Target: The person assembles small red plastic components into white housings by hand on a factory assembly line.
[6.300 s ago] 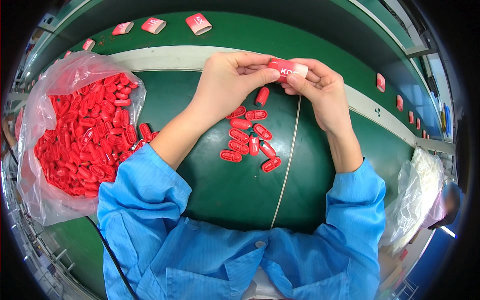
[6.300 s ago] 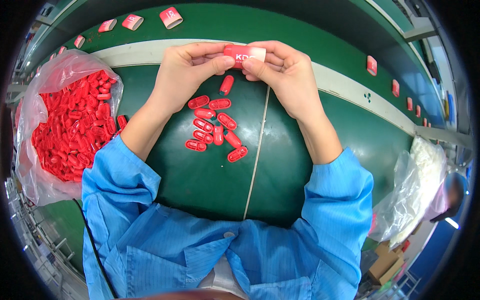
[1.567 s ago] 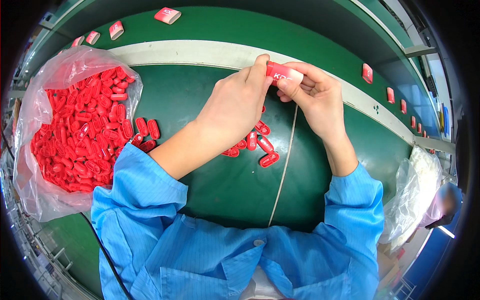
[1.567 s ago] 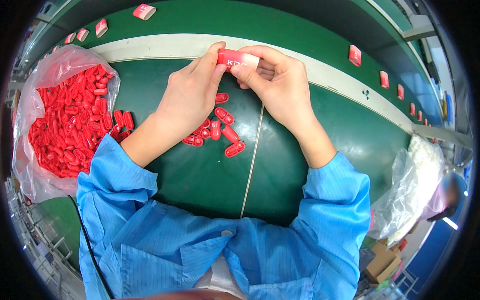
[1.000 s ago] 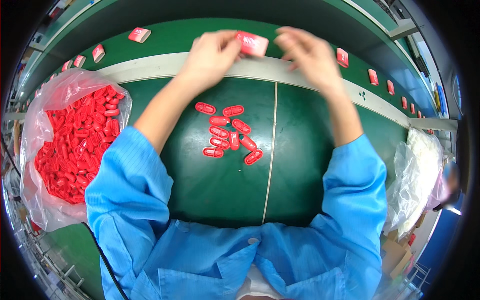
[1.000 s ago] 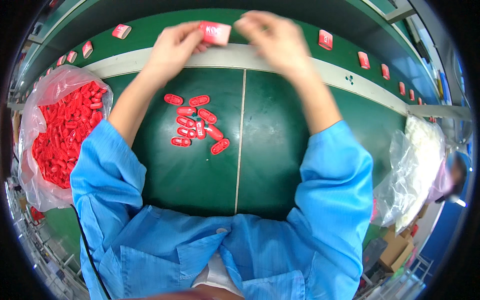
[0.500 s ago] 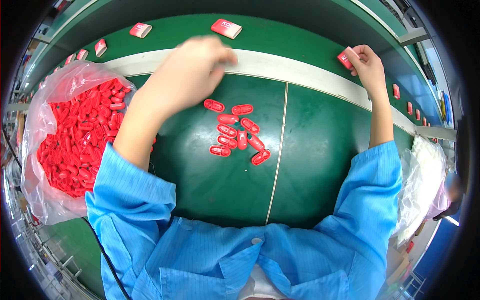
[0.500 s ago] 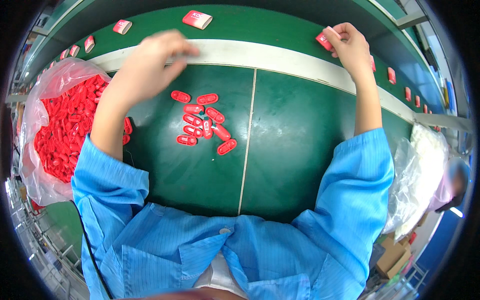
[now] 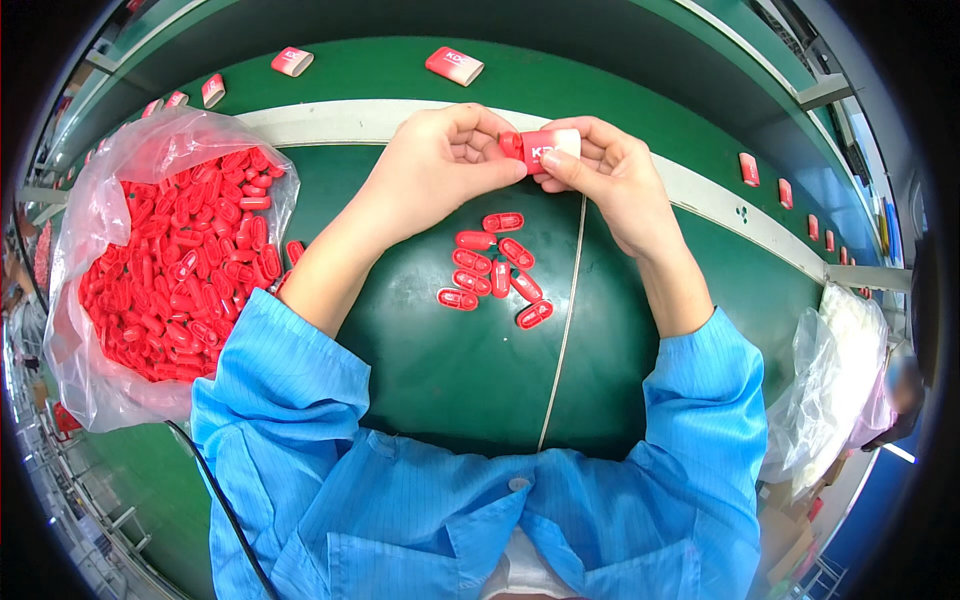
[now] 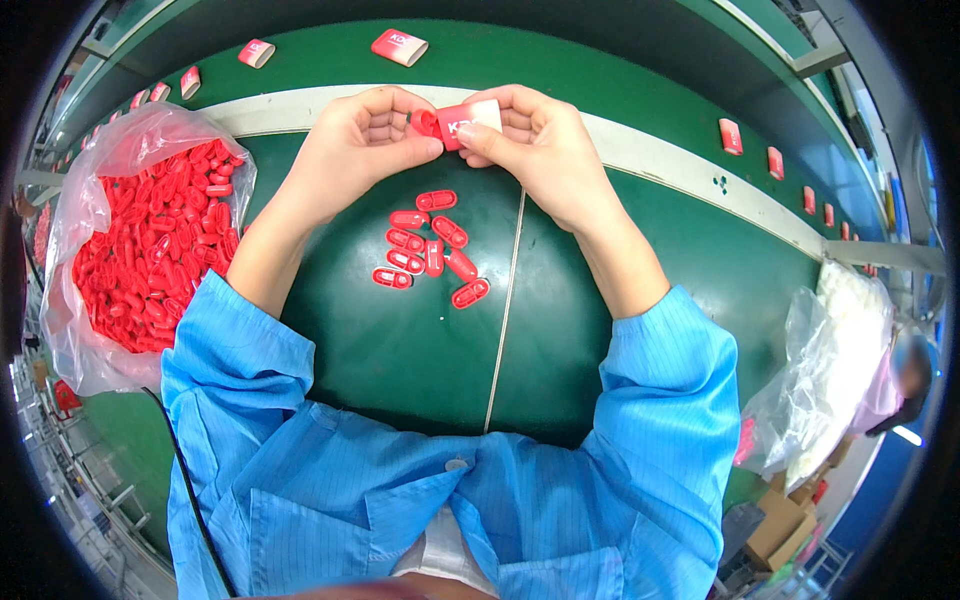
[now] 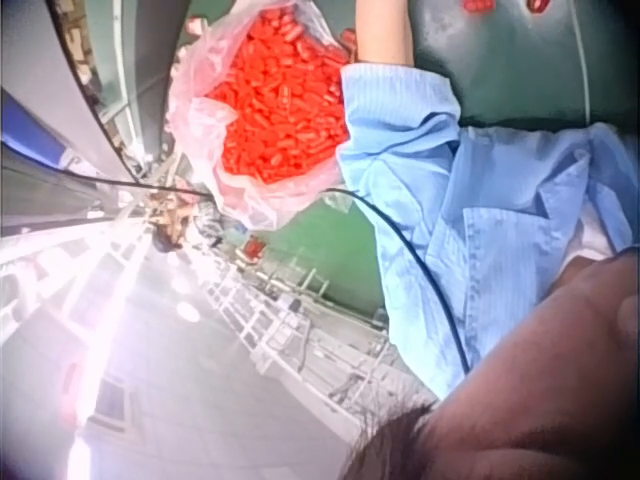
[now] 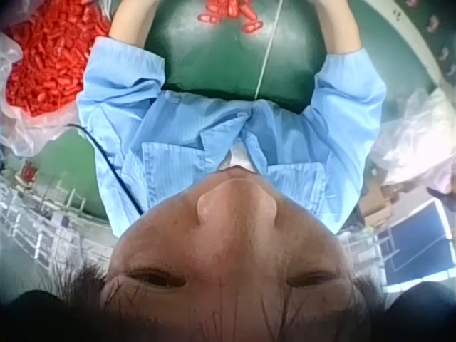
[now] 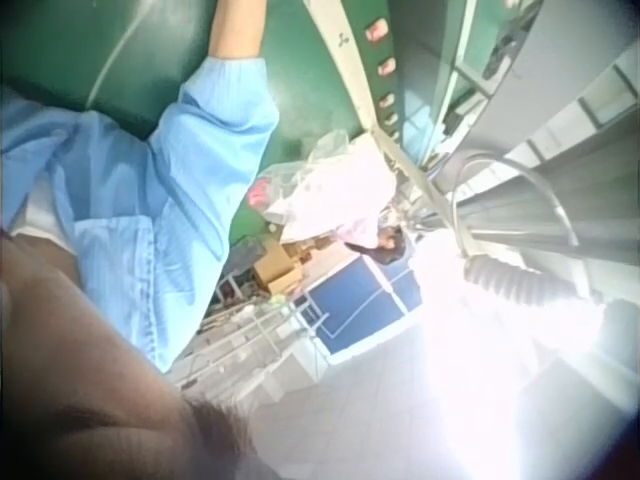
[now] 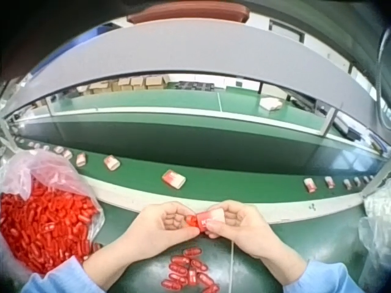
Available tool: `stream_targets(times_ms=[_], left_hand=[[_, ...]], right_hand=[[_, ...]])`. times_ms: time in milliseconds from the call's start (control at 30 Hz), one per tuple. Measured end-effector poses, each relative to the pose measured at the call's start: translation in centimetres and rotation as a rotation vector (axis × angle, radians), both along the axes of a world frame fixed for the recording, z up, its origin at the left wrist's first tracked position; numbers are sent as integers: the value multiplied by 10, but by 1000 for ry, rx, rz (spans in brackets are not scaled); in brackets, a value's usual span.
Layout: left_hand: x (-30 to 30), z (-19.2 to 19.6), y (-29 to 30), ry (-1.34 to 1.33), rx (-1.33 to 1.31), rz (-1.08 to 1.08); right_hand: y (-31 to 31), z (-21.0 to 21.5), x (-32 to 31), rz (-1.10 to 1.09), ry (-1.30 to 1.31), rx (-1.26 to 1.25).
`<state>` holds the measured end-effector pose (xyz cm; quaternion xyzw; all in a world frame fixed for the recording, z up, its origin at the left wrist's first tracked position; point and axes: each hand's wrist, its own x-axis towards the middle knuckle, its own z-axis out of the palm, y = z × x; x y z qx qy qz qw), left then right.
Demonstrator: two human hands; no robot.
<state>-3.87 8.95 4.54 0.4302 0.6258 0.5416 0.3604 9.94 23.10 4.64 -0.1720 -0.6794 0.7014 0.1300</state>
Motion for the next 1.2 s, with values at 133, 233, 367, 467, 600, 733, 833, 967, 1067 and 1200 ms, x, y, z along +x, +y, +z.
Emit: stream_targets(times_ms=[133,233,367,467,600,733,833,967,1067,1200], left_hand=[[3,-15,3,-355,63,118],[3,-18,2,-342,52,114],[6,-19,3,-208,9,98],[8,-17,3,-159,5,106],[10,-12,1,-74,8,121],[15,-14,-1,82,63,145],[30,-9,-2,542,49,230],[40,-7,0,656,61,266],[41,-12,-2,662,56,253],[45,-8,-3,617,24,222]], right_hand=[[-2,-10,3,-14,-9,-120],[-4,-12,1,-21,36,-111],[0,-16,3,-40,17,-92],[0,-15,5,-35,37,-78],[-2,-10,6,-38,28,-33],[-6,-10,6,-53,33,6],[-8,-13,6,-73,66,-30],[-14,-13,7,-79,43,-6],[-12,-10,8,-73,16,63],[-15,-10,11,-101,27,117]])
